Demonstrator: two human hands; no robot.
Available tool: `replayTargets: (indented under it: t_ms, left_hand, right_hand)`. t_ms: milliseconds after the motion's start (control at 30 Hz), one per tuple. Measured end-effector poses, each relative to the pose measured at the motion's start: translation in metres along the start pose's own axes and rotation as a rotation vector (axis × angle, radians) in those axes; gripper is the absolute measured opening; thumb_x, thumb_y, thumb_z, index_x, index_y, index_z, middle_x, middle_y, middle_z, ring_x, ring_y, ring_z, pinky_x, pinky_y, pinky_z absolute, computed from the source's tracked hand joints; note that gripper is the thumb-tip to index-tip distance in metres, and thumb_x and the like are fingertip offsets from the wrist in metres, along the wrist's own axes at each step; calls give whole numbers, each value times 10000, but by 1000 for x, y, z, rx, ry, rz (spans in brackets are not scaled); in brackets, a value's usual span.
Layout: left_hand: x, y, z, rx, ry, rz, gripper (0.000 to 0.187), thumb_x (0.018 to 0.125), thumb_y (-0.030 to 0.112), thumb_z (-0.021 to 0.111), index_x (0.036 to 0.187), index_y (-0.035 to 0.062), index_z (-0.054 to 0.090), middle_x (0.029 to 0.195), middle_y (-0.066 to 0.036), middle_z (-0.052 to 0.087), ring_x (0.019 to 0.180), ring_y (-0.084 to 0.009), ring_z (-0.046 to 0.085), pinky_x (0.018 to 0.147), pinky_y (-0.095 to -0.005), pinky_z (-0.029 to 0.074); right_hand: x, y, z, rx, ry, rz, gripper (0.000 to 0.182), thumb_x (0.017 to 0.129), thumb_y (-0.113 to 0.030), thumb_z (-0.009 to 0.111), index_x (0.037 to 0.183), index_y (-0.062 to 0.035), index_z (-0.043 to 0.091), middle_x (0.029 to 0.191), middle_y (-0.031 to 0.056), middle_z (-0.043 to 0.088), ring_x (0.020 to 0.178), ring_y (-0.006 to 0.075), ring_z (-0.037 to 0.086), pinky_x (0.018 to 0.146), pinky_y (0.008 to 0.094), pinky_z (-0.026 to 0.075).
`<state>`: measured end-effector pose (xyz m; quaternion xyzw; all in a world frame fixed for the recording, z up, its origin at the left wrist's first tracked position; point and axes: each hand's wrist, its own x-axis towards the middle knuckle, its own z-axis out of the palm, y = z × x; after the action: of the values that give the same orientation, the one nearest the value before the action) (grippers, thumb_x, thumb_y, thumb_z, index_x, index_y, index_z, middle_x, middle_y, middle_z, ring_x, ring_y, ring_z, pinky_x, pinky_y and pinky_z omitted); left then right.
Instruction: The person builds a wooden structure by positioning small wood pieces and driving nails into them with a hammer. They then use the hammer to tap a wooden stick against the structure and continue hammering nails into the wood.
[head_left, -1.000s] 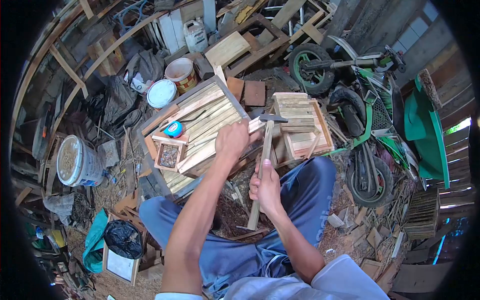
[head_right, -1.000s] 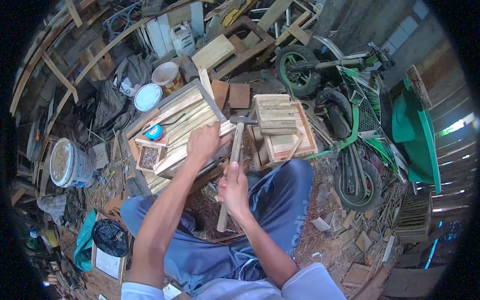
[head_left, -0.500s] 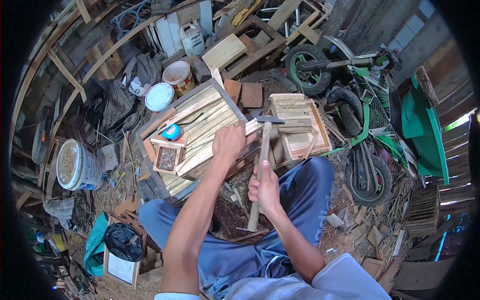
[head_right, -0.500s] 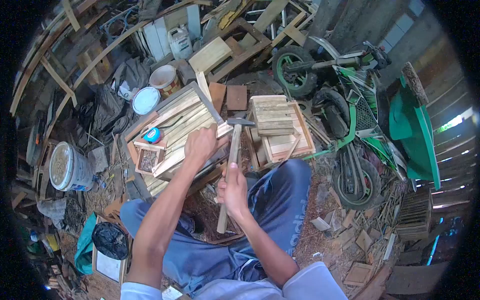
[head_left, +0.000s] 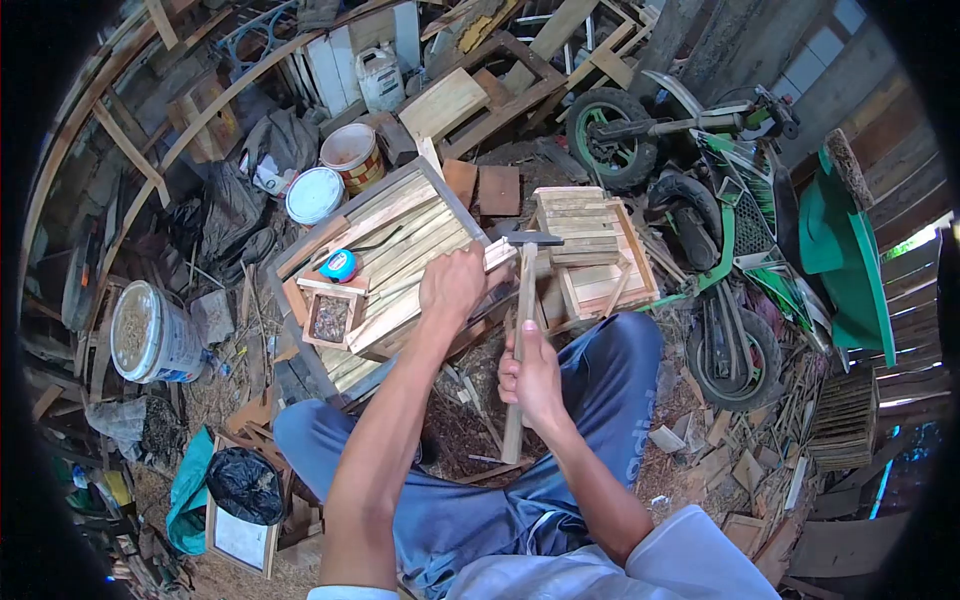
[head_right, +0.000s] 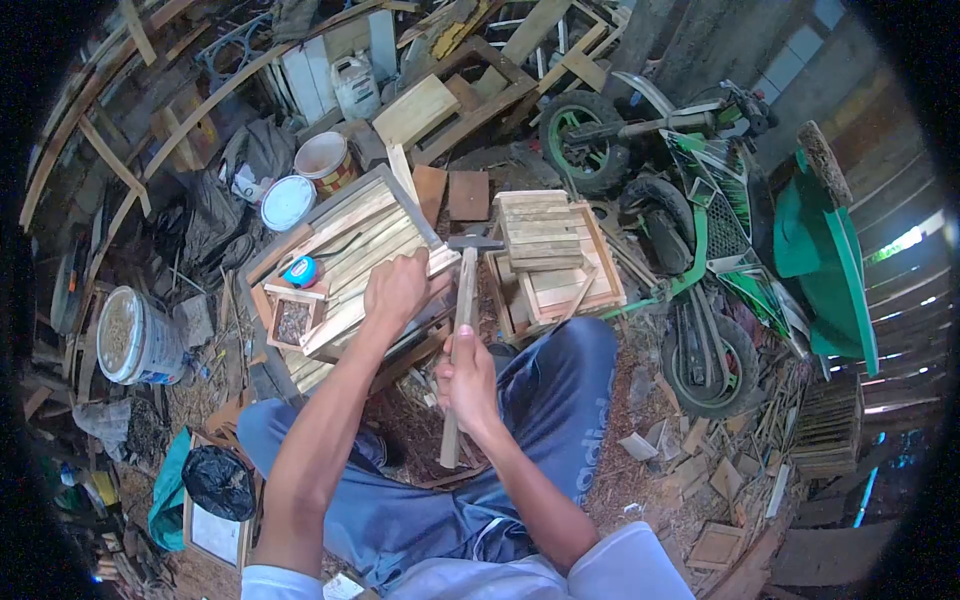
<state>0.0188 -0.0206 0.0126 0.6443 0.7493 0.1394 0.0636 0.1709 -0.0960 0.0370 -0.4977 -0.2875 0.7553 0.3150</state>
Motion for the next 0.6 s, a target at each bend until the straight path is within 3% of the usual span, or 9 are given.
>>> replayTargets:
  t_ms: [67,100,200,233,333,367,500,600]
  left_hand:
    - [-2,1,1,-6,8,-2,550,848,549,598,886,2,624,696,-218,662,665,-355,680,585,-449,543]
    - [-4,0,2,-12,11,-2,555,849,554,595,887,1,624,695,-219,662,664,-355,680,584,-449,543]
    - [-1,-1,-1,-21,14,-2,567,850,564,589,889,0,625,695,-220,662,663,-356,679,582,-450,543]
    - [0,-1,-1,-21,5,-10,569,850,566,588,888,-1,626,696,-221,662,663,-356,679,581,-451,542]
    - [0,-1,0,-34,1,-5,571,850,567,587,881,-1,628,695,-222,662,660,-358,679,581,-450,542]
    - [-1,-1,-1,-39,8,3,570,850,567,587,878,-2,628,694,-222,662,659,-359,678,581,-450,542]
    - [-1,-1,-3,-46,16,7,556,850,554,594,872,-1,632,698,-224,663,661,-364,678,591,-452,543]
    - [-2,-3,-1,-46,11,7,547,848,543,601,877,-2,635,704,-227,664,669,-365,680,600,-454,543]
  right_hand:
    - [0,-2,-9,-11,25,-78,377,1033,-458,317,908,-118,419,602,-38,354,417,49,313,359,225,275]
    - [6,3,-17,-54,63,-157,373,1037,-415,329,929,-80,449,589,11,423,413,123,397,381,306,326]
    - [24,21,-31,-587,224,-605,349,1035,-347,352,972,-24,466,603,93,508,464,228,505,448,405,381]
    - [23,21,-33,-658,220,-629,299,1022,-269,379,1008,14,474,633,198,546,568,388,572,540,484,407]
    - [25,24,-24,-737,240,-806,255,1016,-235,400,1011,10,473,649,259,541,633,484,565,550,523,402]
    - [29,26,-23,-778,249,-753,234,1010,-216,411,1007,11,466,686,305,540,702,535,545,567,558,383]
    - [49,33,-25,-872,250,-691,218,1004,-219,429,1012,-3,451,702,312,550,725,533,552,562,563,373]
    - [41,34,-24,-724,235,-843,217,1002,-221,441,1016,-5,451,722,316,560,744,534,552,558,560,378]
